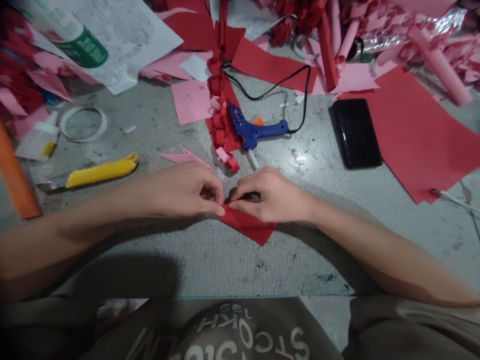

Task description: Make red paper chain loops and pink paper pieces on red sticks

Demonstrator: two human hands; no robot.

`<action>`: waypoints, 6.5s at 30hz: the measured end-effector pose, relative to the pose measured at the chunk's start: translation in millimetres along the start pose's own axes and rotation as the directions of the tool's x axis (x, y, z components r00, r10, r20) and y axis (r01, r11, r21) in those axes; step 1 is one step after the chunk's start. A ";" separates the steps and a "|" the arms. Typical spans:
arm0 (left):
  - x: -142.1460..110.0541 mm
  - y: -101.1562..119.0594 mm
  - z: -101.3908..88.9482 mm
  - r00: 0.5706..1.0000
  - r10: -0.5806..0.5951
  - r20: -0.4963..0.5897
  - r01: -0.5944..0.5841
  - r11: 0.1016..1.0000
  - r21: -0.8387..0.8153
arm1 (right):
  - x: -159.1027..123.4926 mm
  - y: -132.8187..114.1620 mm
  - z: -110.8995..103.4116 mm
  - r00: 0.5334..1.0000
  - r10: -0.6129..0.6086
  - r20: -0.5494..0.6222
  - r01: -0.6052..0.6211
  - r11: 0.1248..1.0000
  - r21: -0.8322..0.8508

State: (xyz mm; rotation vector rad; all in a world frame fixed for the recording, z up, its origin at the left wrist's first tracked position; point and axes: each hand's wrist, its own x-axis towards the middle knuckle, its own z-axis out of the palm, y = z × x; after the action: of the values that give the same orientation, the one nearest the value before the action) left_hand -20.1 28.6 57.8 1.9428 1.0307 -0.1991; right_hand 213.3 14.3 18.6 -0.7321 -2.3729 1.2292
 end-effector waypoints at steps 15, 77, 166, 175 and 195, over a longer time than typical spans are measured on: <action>-1.5 -7.0 3.0 0.990 0.140 -0.012 -0.140 0.989 -0.037 | -0.6 3.7 3.8 0.997 -0.044 -0.059 0.042 0.999 -0.033; 2.0 -6.0 4.5 0.997 0.073 -0.040 -0.077 0.990 -0.122 | -0.3 -2.9 -1.1 0.999 0.041 -0.022 -0.040 0.997 0.062; 1.6 -8.4 5.9 0.938 0.176 -0.299 -0.211 0.973 -0.089 | 2.5 -2.6 1.7 0.951 0.214 -0.224 -0.184 0.972 0.148; 4.4 -9.4 6.1 0.908 0.221 -0.357 -0.256 0.965 -0.052 | 3.0 -0.4 1.4 0.947 0.245 -0.206 -0.196 0.953 0.232; 4.3 -8.9 3.3 0.898 0.227 -0.377 -0.241 0.970 0.009 | 2.6 2.3 -0.1 0.935 0.262 -0.238 -0.215 0.954 0.209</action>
State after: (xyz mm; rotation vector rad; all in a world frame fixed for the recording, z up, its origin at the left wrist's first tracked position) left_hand -23.1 30.7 48.0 2.0963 1.0175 0.3409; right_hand 211.9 17.0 16.9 -1.0767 -1.9726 1.3281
